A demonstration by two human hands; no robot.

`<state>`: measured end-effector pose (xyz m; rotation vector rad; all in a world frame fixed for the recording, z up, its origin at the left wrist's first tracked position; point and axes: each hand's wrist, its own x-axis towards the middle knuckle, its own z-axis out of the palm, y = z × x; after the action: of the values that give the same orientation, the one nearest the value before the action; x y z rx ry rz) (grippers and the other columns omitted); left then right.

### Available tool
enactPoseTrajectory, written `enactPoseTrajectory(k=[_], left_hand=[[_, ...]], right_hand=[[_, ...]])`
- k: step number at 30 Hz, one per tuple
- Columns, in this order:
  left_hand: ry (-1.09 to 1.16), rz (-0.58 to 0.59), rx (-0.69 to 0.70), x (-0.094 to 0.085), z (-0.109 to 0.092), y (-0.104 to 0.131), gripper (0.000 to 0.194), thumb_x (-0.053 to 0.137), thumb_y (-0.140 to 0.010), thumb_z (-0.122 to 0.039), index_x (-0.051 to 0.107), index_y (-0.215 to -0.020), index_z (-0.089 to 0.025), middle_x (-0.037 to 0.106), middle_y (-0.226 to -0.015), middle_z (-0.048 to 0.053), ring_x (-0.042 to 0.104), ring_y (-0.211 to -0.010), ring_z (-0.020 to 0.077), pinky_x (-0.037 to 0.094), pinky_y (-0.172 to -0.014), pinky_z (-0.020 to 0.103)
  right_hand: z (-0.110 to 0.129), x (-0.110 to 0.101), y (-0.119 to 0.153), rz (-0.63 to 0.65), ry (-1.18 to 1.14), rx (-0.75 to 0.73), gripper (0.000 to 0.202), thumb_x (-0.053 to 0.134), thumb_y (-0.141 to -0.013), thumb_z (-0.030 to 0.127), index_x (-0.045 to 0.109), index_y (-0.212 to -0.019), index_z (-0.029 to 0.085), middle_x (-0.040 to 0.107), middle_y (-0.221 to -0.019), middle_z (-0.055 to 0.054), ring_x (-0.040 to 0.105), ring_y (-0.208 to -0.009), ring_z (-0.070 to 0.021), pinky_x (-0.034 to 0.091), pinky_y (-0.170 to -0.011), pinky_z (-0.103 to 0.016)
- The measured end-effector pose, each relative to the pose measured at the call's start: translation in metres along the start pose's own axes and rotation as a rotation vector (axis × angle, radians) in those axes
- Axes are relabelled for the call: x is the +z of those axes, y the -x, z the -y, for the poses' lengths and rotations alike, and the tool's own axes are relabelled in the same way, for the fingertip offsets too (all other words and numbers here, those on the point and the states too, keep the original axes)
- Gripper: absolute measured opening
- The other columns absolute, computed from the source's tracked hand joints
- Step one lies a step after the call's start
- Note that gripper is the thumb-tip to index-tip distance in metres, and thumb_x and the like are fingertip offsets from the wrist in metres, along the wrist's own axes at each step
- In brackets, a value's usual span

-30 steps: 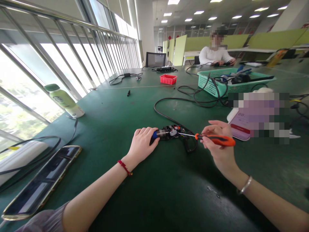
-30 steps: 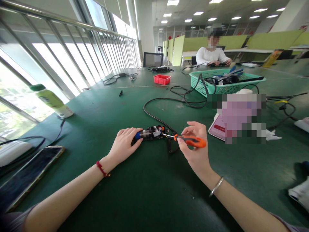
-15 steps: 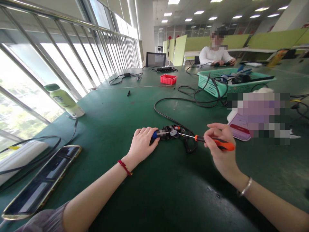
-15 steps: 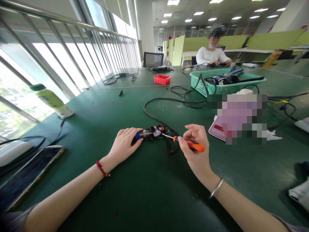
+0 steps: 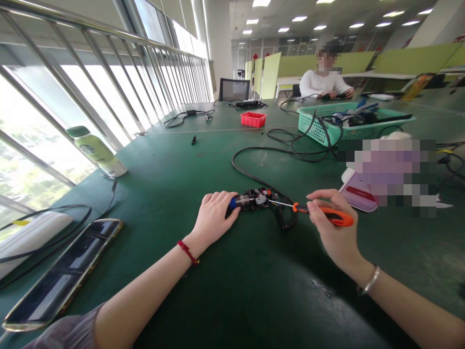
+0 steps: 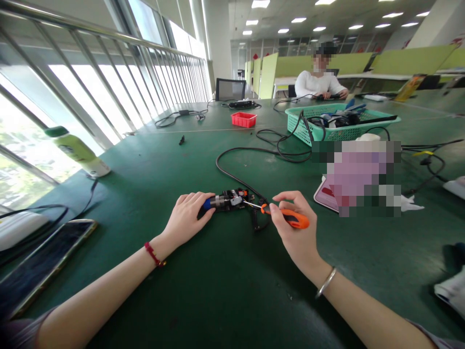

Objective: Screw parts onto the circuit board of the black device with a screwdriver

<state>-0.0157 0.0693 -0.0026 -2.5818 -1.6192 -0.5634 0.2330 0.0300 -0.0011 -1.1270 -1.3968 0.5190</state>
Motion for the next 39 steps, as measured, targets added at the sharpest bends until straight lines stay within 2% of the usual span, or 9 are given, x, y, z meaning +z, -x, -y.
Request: enactPoseTrajectory(k=[3,8,12,16,22,29,31,35,39], left_hand=[[-0.005,-0.003,0.001,0.000,0.000,0.000,0.031,0.042,-0.088,-0.035,0.051,-0.114,-0.019,0.061,-0.105,0.005,0.055,-0.093,0.0221,0.038,-0.088,0.040],[-0.007,-0.010,0.007,0.000,-0.001,0.000,0.030,0.042,-0.088,-0.034,0.051,-0.114,-0.020,0.061,-0.103,0.005,0.055,-0.093,0.0221,0.038,-0.087,0.040],[-0.005,-0.007,0.007,0.000,-0.001,0.000,0.031,0.042,-0.088,-0.034,0.050,-0.114,-0.020,0.061,-0.104,0.005,0.055,-0.093,0.0222,0.038,-0.087,0.040],[-0.008,0.001,-0.002,-0.001,-0.001,-0.001,0.031,0.042,-0.088,-0.034,0.050,-0.114,-0.020,0.061,-0.104,0.005,0.055,-0.093,0.0223,0.038,-0.087,0.040],[-0.005,0.004,-0.002,0.000,0.000,0.000,0.031,0.042,-0.089,-0.035,0.050,-0.114,-0.020,0.061,-0.105,0.005,0.054,-0.094,0.0223,0.037,-0.088,0.040],[-0.013,-0.001,0.000,0.000,-0.001,0.000,0.030,0.042,-0.089,-0.034,0.050,-0.114,-0.020,0.061,-0.103,0.005,0.054,-0.094,0.0222,0.037,-0.087,0.040],[-0.016,-0.001,-0.005,0.000,-0.001,0.000,0.030,0.042,-0.089,-0.034,0.051,-0.114,-0.019,0.061,-0.103,0.005,0.055,-0.094,0.0222,0.037,-0.088,0.040],[-0.022,0.003,-0.012,0.000,-0.001,0.000,0.031,0.042,-0.089,-0.034,0.051,-0.114,-0.020,0.061,-0.104,0.005,0.055,-0.094,0.0219,0.037,-0.087,0.039],[-0.027,-0.003,-0.007,0.001,0.000,0.000,0.031,0.043,-0.088,-0.034,0.051,-0.114,-0.020,0.061,-0.104,0.005,0.055,-0.094,0.0218,0.037,-0.087,0.039]], right_hand=[[0.000,0.001,0.002,-0.008,0.014,-0.006,0.010,0.061,-0.078,0.024,0.055,-0.085,0.022,0.048,-0.056,0.005,0.044,-0.044,-0.0094,0.038,-0.044,-0.025],[-0.006,0.003,-0.002,-0.099,-0.084,-0.063,0.038,0.067,-0.069,0.020,0.048,-0.101,0.025,0.054,-0.084,0.000,0.056,-0.060,-0.0131,0.048,-0.053,-0.029],[-0.005,0.000,-0.002,-0.024,-0.042,0.004,0.015,0.060,-0.078,0.026,0.053,-0.091,0.023,0.045,-0.059,0.006,0.042,-0.042,-0.0081,0.037,-0.040,-0.023],[0.001,-0.002,0.001,0.031,0.036,-0.008,0.005,0.059,-0.079,0.024,0.056,-0.082,0.021,0.046,-0.057,0.005,0.042,-0.041,-0.0081,0.035,-0.039,-0.023],[0.002,0.002,-0.003,-0.056,-0.046,-0.172,0.034,0.063,-0.068,0.017,0.050,-0.099,0.024,0.048,-0.079,0.000,0.050,-0.064,-0.0136,0.045,-0.053,-0.027],[-0.002,0.001,0.005,0.033,-0.076,0.103,0.009,0.052,-0.084,0.029,0.054,-0.083,0.021,0.036,-0.051,0.008,0.031,-0.037,-0.0061,0.025,-0.035,-0.020],[-0.002,0.001,0.006,0.028,-0.091,0.035,0.009,0.057,-0.080,0.024,0.054,-0.088,0.021,0.043,-0.058,0.006,0.039,-0.042,-0.0073,0.031,-0.039,-0.021],[0.001,0.005,0.003,-0.039,-0.088,-0.156,0.039,0.064,-0.069,0.016,0.047,-0.102,0.023,0.050,-0.082,0.001,0.052,-0.069,-0.0139,0.045,-0.058,-0.028],[0.004,0.007,0.003,-0.032,-0.036,-0.143,0.029,0.057,-0.076,0.021,0.047,-0.103,0.022,0.046,-0.069,0.003,0.047,-0.056,-0.0123,0.041,-0.052,-0.027]])
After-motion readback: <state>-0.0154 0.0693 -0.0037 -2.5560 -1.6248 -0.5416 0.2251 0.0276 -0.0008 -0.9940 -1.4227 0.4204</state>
